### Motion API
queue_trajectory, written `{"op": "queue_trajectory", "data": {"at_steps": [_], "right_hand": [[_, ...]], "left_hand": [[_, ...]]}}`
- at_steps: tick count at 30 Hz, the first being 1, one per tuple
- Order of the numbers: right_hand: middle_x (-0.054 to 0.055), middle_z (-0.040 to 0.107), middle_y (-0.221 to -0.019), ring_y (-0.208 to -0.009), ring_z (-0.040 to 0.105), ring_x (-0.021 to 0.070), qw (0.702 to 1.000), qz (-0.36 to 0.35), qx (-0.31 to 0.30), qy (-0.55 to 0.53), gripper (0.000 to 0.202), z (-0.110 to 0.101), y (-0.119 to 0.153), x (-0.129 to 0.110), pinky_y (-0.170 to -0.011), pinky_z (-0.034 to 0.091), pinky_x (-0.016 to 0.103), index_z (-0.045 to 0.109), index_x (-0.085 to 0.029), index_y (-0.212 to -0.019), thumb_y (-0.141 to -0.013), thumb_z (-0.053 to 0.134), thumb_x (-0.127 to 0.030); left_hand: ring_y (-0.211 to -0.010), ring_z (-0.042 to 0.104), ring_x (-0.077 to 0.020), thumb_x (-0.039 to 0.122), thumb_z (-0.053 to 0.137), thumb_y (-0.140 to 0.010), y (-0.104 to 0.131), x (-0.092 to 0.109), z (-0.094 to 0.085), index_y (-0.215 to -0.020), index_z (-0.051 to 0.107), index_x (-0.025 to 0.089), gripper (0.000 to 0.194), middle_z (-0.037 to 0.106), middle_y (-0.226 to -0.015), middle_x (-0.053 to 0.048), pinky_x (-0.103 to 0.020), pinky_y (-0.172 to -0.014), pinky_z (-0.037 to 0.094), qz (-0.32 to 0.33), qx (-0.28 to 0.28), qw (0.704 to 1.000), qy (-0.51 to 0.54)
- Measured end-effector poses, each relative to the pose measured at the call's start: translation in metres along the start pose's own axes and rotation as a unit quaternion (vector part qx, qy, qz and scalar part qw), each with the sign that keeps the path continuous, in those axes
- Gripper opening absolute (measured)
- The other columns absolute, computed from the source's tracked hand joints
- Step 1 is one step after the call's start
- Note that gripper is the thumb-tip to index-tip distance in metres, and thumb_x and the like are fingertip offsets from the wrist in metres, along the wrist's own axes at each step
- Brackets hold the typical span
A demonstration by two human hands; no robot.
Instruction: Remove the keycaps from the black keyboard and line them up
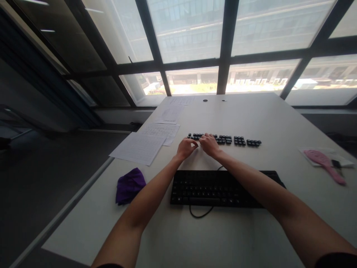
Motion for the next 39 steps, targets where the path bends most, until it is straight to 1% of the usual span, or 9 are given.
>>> {"op": "queue_trajectory", "data": {"at_steps": [4, 7, 10, 13, 17, 25, 31, 36, 39], "right_hand": [[0.012, 0.070, -0.097, -0.101, 0.055, 0.0253, 0.999, 0.010, 0.032, -0.040, 0.015, -0.012, 0.021, -0.016, -0.090, 0.036, 0.035, 0.072, -0.014, -0.091, -0.091, 0.057, -0.014], [0.007, 0.070, -0.090, -0.091, 0.058, 0.0213, 0.984, -0.013, 0.073, -0.165, 0.008, -0.021, 0.060, -0.032, -0.085, 0.042, 0.032, 0.071, -0.017, -0.086, -0.087, 0.064, -0.015], [0.004, 0.070, -0.085, -0.086, 0.060, 0.0195, 0.958, -0.034, 0.080, -0.273, 0.008, -0.028, 0.106, -0.048, -0.082, 0.046, 0.032, 0.071, -0.019, -0.083, -0.084, 0.068, -0.012], [0.004, 0.069, -0.083, -0.082, 0.061, 0.0188, 0.942, -0.025, 0.065, -0.327, 0.012, -0.028, 0.140, -0.059, -0.079, 0.048, 0.031, 0.070, -0.020, -0.081, -0.082, 0.068, -0.008], [0.003, 0.070, -0.082, -0.082, 0.063, 0.0189, 0.934, -0.025, 0.056, -0.353, 0.014, -0.022, 0.156, -0.067, -0.079, 0.050, 0.032, 0.070, -0.020, -0.081, -0.081, 0.067, -0.006], [0.004, 0.071, -0.087, -0.086, 0.063, 0.0193, 0.933, -0.047, 0.064, -0.351, 0.014, -0.013, 0.157, -0.070, -0.082, 0.051, 0.033, 0.070, -0.020, -0.084, -0.084, 0.066, -0.007], [0.006, 0.069, -0.090, -0.090, 0.061, 0.0201, 0.946, -0.089, 0.063, -0.304, 0.016, -0.016, 0.159, -0.074, -0.081, 0.052, 0.032, 0.069, -0.019, -0.080, -0.089, 0.060, -0.009], [0.008, 0.067, -0.092, -0.092, 0.059, 0.0205, 0.956, -0.101, 0.060, -0.269, 0.019, -0.022, 0.162, -0.079, -0.083, 0.051, 0.033, 0.066, -0.019, -0.079, -0.093, 0.055, -0.013], [0.008, 0.066, -0.094, -0.092, 0.058, 0.0203, 0.959, -0.101, 0.057, -0.257, 0.019, -0.022, 0.164, -0.080, -0.083, 0.051, 0.033, 0.065, -0.019, -0.080, -0.094, 0.054, -0.015]], "left_hand": [[-0.081, 0.063, -0.0196, 0.025, 0.075, -0.079, 0.040, 0.013, -0.028, -0.084, 0.079, 0.024, 0.006, 0.077, -0.086, -0.001, -0.033, -0.081, 0.050, 0.018, 0.009, 0.998, 0.061], [-0.080, 0.064, -0.0183, 0.027, 0.075, -0.081, 0.084, 0.030, -0.046, -0.087, 0.078, 0.025, 0.007, 0.077, -0.089, -0.001, -0.032, -0.075, 0.051, 0.043, -0.006, 0.991, 0.128], [-0.083, 0.065, -0.0179, 0.026, 0.075, -0.082, 0.123, 0.044, -0.054, -0.086, 0.078, 0.025, 0.006, 0.077, -0.089, -0.001, -0.033, -0.080, 0.052, 0.051, -0.032, 0.983, 0.172], [-0.082, 0.064, -0.0174, 0.026, 0.074, -0.083, 0.146, 0.052, -0.053, -0.086, 0.078, 0.026, 0.005, 0.077, -0.089, -0.001, -0.035, -0.081, 0.052, 0.060, -0.050, 0.981, 0.179], [-0.081, 0.064, -0.0178, 0.028, 0.070, -0.086, 0.154, 0.054, -0.048, -0.086, 0.078, 0.025, 0.009, 0.076, -0.090, -0.002, -0.036, -0.080, 0.052, 0.079, -0.057, 0.981, 0.166], [-0.081, 0.060, -0.0185, 0.024, 0.065, -0.090, 0.155, 0.055, -0.048, -0.088, 0.077, 0.025, 0.013, 0.076, -0.092, -0.002, -0.037, -0.080, 0.051, 0.128, -0.067, 0.984, 0.103], [-0.086, 0.058, -0.0200, 0.022, 0.059, -0.093, 0.159, 0.057, -0.045, -0.091, 0.076, 0.026, 0.017, 0.074, -0.095, -0.003, -0.038, -0.081, 0.050, 0.164, -0.064, 0.984, 0.031], [-0.092, 0.057, -0.0211, 0.022, 0.058, -0.094, 0.166, 0.057, -0.044, -0.098, 0.074, 0.024, 0.017, 0.072, -0.103, -0.004, -0.040, -0.087, 0.049, 0.180, -0.055, 0.982, 0.026], [-0.093, 0.056, -0.0211, 0.020, 0.058, -0.093, 0.170, 0.057, -0.043, -0.099, 0.073, 0.023, 0.016, 0.071, -0.105, -0.005, -0.039, -0.086, 0.050, 0.187, -0.043, 0.981, 0.029]]}}
Point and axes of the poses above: each hand's wrist, its own y-axis away from the middle knuckle, its own z-axis out of the palm, x = y × z, the point moved 2 cm from there along -y, towards the middle knuckle
